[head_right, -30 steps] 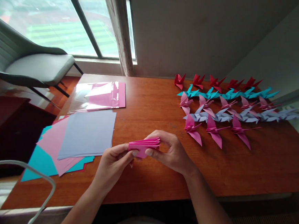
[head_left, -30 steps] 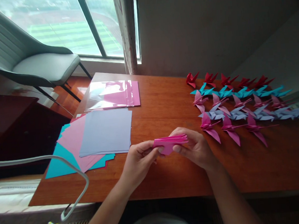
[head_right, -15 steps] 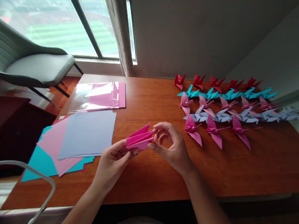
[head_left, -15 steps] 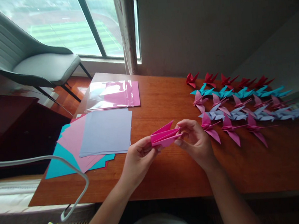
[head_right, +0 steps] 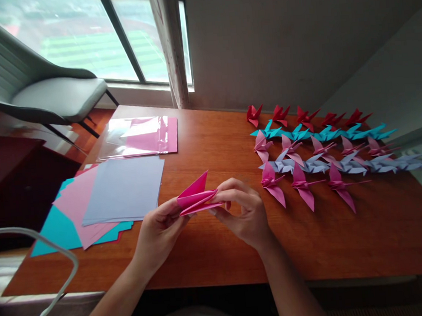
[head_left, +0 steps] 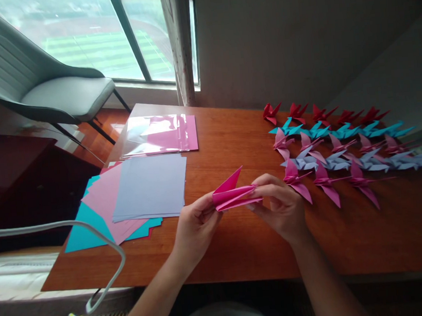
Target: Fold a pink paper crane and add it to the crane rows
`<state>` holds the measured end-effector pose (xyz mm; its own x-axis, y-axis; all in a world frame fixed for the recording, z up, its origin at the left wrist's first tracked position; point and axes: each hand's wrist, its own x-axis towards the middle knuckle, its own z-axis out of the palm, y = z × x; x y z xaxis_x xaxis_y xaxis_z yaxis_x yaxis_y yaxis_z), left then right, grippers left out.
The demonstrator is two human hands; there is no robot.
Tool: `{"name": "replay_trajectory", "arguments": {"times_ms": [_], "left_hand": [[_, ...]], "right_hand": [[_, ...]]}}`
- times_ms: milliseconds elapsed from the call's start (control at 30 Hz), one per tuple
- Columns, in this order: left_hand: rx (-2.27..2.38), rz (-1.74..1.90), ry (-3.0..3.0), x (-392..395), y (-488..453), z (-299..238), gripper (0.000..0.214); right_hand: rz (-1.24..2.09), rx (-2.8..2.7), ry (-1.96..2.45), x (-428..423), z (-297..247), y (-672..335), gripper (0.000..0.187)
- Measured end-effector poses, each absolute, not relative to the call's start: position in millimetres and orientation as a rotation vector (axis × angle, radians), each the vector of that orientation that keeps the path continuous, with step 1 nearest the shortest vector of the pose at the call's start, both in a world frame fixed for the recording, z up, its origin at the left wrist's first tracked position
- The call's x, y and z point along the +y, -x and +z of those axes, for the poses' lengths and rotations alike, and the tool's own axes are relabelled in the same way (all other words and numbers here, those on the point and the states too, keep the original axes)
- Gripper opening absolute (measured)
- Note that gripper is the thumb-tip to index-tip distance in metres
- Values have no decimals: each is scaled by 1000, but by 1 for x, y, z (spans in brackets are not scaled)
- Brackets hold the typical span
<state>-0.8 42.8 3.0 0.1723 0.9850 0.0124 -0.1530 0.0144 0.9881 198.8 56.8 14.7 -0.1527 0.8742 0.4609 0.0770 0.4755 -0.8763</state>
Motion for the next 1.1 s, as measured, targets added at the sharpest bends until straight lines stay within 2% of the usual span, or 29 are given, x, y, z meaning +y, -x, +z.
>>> {"name": "replay_trajectory", "arguments": {"times_ms": [333,633,833,1100], "left_hand": [[939,1154,-1090,44,0,7,31],[995,1095,-1210,42,1,5,35],[1025,1058,-1250,41,2,2,35],[1191,969,-1677,39,2,-1,34]], "right_hand": [[1017,-1708,698,54,19,-200,23],[901,-1818,799,57,21,-196,30],[921,-1842,867,56,21,-194,22],[988,-1939,895,57,16,-194,23]]}}
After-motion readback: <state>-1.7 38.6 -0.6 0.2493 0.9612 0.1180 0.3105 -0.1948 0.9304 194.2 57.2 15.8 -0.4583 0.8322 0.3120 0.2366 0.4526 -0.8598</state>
